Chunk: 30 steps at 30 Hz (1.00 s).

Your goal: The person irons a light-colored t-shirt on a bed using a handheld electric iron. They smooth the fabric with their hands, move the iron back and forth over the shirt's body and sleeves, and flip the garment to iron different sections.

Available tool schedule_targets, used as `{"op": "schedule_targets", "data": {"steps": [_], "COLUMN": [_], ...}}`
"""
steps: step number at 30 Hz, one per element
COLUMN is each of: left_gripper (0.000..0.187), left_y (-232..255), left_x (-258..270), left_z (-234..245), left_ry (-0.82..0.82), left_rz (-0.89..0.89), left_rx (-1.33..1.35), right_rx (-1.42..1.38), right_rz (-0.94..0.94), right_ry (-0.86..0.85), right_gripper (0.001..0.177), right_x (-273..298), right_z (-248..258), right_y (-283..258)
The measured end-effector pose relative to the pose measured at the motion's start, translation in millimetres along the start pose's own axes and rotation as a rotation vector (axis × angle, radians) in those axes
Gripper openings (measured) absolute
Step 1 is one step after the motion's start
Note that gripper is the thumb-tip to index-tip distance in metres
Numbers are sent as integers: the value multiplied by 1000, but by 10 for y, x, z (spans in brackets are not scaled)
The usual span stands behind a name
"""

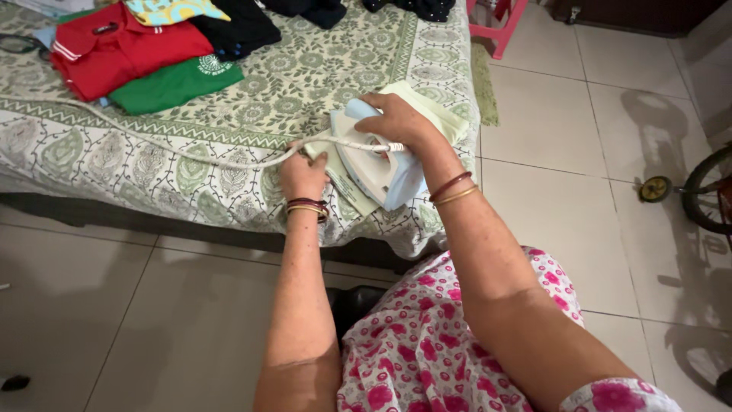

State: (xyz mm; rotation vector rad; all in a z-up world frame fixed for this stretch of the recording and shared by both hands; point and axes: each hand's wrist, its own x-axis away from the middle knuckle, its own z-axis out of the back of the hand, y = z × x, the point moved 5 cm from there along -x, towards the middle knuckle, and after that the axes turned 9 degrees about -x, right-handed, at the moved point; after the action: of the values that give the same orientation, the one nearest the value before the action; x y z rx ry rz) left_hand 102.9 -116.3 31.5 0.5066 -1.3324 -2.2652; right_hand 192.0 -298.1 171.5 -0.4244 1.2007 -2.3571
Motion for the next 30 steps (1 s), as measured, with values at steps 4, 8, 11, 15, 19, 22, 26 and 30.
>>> {"op": "schedule_targets", "data": {"steps": [4,8,11,15,19,22,26,30], "left_gripper": [45,38,39,60,66,48,48,54], "left_y": [-19,-26,63,345,221,40,80,173], "left_x": [28,-6,31,187,141,-70,-62,33], "left_z": [18,10,61,59,-137,-250,-236,-88], "left_ry": [26,43,140,362,160,162,281,336], "left_rz": [96,64,53,-132,-72,-74,-160,-128], "left_rx": [143,120,-74,-224,-105,-234,-89,194], "right_rx": [130,108,115,119,61,29,154,187], "right_rz": [67,145,87,99,-41,-142,9,-15], "right_ry": [-94,-78,-30,13,-19,8,76,138], "right_gripper": [66,66,67,66,64,64,61,62], "right_x": [61,74,-63,-249,-248,-195,-295,-293], "right_z": [10,1,24,64,210,373,653,872], "right_y": [37,146,234,241,221,260,461,622]}}
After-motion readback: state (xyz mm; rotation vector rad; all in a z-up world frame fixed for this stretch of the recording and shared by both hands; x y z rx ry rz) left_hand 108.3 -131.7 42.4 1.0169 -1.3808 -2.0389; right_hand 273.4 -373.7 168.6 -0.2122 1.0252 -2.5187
